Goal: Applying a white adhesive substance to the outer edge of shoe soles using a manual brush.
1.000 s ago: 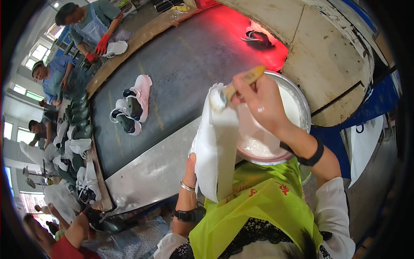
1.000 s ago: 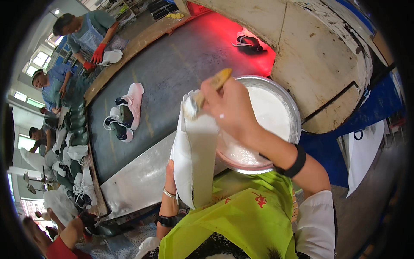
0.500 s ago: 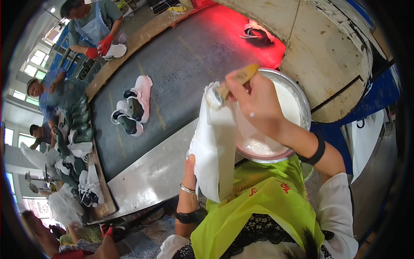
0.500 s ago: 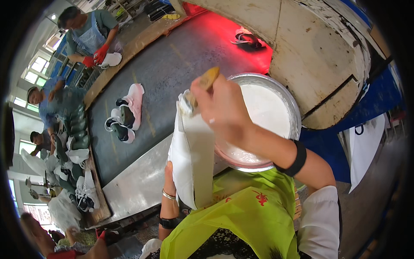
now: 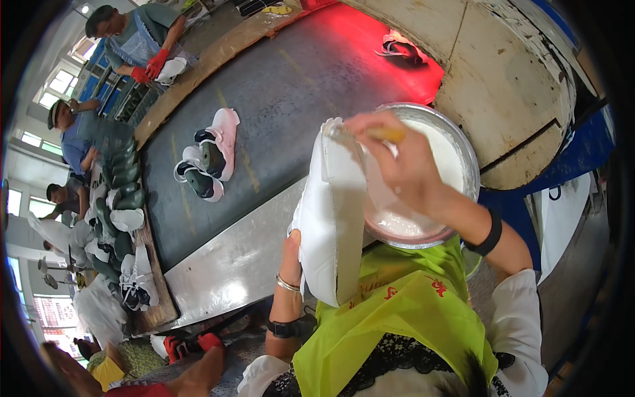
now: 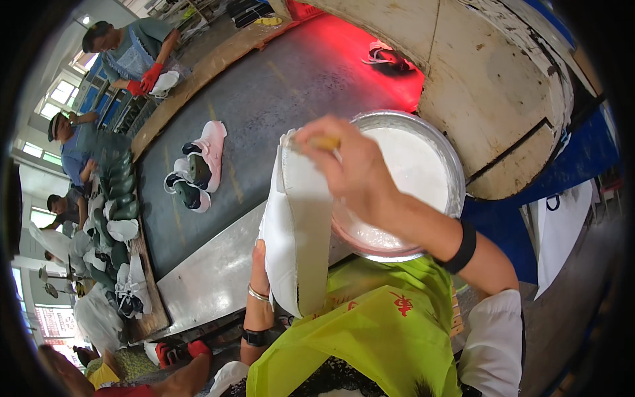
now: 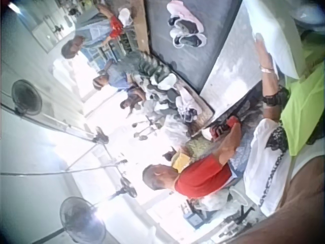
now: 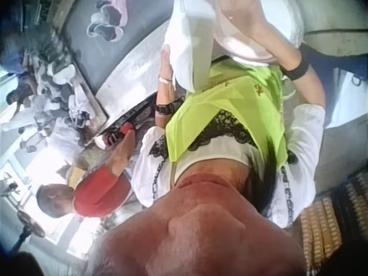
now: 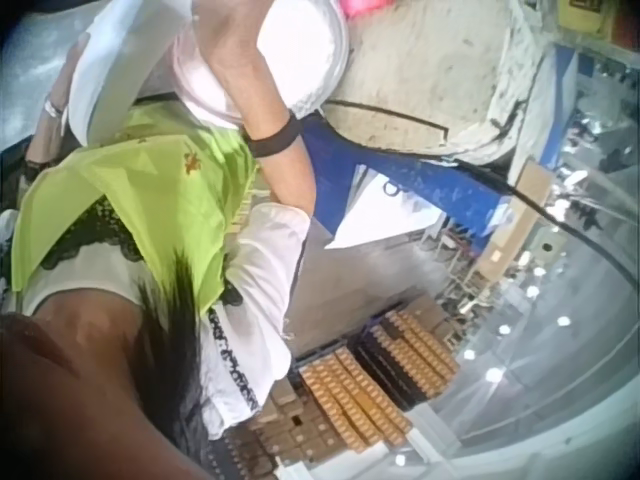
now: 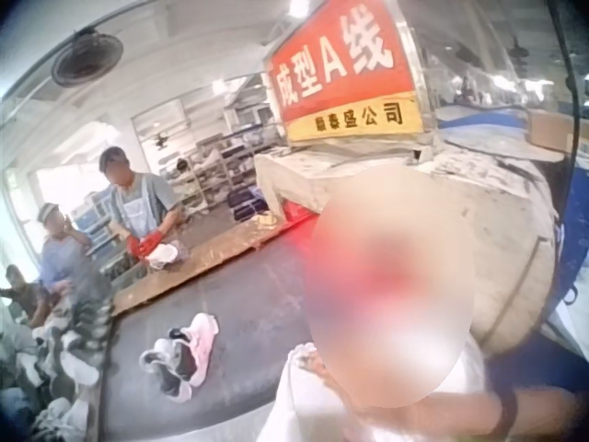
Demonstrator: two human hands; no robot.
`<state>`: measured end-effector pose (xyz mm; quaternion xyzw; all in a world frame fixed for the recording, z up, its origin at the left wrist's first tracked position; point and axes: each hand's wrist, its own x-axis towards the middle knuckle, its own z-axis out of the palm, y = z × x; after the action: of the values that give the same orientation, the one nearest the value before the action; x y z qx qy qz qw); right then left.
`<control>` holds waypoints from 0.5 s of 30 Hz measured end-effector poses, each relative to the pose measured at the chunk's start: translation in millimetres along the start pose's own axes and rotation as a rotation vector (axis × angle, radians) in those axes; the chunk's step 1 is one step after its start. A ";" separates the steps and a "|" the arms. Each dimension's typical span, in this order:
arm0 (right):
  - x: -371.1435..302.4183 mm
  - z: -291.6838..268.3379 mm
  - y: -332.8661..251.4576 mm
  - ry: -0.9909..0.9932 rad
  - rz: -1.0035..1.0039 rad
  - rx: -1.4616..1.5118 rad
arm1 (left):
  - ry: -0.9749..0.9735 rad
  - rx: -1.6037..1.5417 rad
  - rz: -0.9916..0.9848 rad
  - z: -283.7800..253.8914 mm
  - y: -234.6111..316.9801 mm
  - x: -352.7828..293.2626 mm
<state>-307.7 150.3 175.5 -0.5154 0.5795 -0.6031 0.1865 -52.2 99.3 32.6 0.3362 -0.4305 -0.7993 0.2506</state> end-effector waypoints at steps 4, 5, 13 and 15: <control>-32.0 -1.1 7.2 -0.165 -0.412 -0.146 | 0.056 0.165 -0.008 -1.5 1.8 -3.7; -37.3 -3.1 2.9 -0.239 -0.320 -0.083 | 0.040 0.181 0.007 -2.0 2.5 -5.7; -5.4 -11.4 3.6 -0.178 -0.424 -0.135 | 0.114 -0.021 0.015 18.0 13.0 -12.4; -23.6 -6.6 -0.4 -0.227 -0.408 -0.105 | 0.105 -0.052 0.045 10.6 10.0 -9.7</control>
<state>-303.6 173.2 167.6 -0.6952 0.4692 -0.5357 0.0976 -52.8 106.4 48.6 0.3614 -0.4033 -0.7856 0.2994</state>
